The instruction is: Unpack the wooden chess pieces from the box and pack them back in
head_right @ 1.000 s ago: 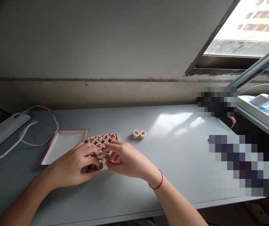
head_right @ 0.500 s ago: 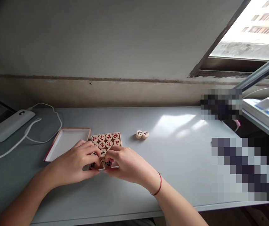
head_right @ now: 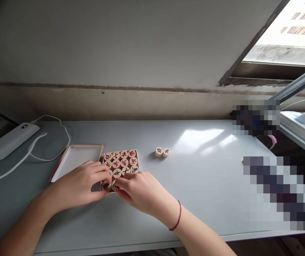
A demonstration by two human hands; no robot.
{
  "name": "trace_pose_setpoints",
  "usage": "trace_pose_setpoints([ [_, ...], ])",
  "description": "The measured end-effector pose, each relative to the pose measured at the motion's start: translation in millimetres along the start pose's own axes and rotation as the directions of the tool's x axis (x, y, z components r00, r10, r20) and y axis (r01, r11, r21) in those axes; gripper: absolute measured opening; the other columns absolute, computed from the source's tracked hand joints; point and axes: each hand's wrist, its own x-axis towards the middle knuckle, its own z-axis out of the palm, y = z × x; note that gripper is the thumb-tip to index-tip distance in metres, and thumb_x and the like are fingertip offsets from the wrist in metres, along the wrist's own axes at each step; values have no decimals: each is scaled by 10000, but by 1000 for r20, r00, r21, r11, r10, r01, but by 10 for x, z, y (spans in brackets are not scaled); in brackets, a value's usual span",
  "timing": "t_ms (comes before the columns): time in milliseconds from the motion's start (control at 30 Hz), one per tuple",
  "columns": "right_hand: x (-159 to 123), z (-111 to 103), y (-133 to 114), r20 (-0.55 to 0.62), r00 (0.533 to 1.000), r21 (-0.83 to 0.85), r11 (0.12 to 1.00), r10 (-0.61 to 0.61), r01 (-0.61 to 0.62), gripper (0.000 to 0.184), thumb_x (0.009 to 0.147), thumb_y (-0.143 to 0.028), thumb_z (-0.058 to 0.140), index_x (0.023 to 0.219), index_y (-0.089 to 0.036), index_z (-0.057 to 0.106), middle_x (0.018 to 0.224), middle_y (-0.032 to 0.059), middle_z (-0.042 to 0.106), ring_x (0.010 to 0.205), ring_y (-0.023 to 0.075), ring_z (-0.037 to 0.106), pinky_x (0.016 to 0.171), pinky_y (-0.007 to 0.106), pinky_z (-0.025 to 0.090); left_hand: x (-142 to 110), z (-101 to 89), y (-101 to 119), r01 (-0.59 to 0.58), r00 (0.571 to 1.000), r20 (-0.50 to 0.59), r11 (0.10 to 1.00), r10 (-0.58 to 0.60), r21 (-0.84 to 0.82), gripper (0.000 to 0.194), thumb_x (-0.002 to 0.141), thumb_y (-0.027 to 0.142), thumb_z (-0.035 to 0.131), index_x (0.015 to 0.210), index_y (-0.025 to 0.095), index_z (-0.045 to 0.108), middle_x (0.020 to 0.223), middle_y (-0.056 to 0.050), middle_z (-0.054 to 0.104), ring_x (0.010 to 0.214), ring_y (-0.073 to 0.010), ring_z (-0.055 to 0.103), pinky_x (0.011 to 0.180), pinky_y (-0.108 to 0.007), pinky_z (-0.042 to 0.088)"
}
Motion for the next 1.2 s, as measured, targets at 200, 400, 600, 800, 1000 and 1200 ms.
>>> trace_pose_setpoints([
  [200,-78,-187,268,-188,968,56,986,165,-157,206,918,-240,461,1022,-237,639,938,49,664,630,124,596,572,260,427,34,21,6,-57,993,-103,997,62,46,43,785,246,651,789,225,613,802,27,615,801,-158,568,728,-275,417],
  [400,-134,-249,665,-231,818,-105,822,527,-559,363,834,-175,480,1190,-215,541,1225,114,553,684,152,638,551,282,466,102,213,64,-115,975,-172,983,139,143,229,766,349,695,961,242,638,1085,-50,598,1071,-262,502,911,-418,394],
  [600,-117,-171,764,-161,793,-128,784,588,-607,292,874,-124,388,1043,-202,613,1046,78,632,733,165,636,552,258,418,129,345,88,-113,984,-116,974,138,197,146,758,308,717,861,237,643,1229,-41,545,1138,-282,466,949,-453,370],
  [800,-81,-229,634,-262,827,57,864,497,-501,223,892,-250,447,1043,-219,609,954,45,665,591,124,571,564,265,422,124,344,87,-104,981,-141,979,130,177,144,768,300,705,859,227,622,1260,-64,519,1162,-305,455,943,-488,381],
  [1000,0,-196,216,-157,915,537,810,371,-236,251,880,-418,525,1019,-220,591,880,22,671,431,53,394,412,215,310,154,348,123,-7,884,-467,1000,-5,-24,438,869,385,597,1258,238,457,1236,-108,507,1131,-251,518,910,-411,482],
  [1200,42,-97,178,-109,949,688,711,295,-142,291,866,-456,557,979,-193,610,863,40,659,513,67,440,450,212,355,191,361,111,-92,865,-499,994,54,-52,244,928,275,524,1169,239,535,1102,-50,616,1061,-201,590,908,-352,508],
])
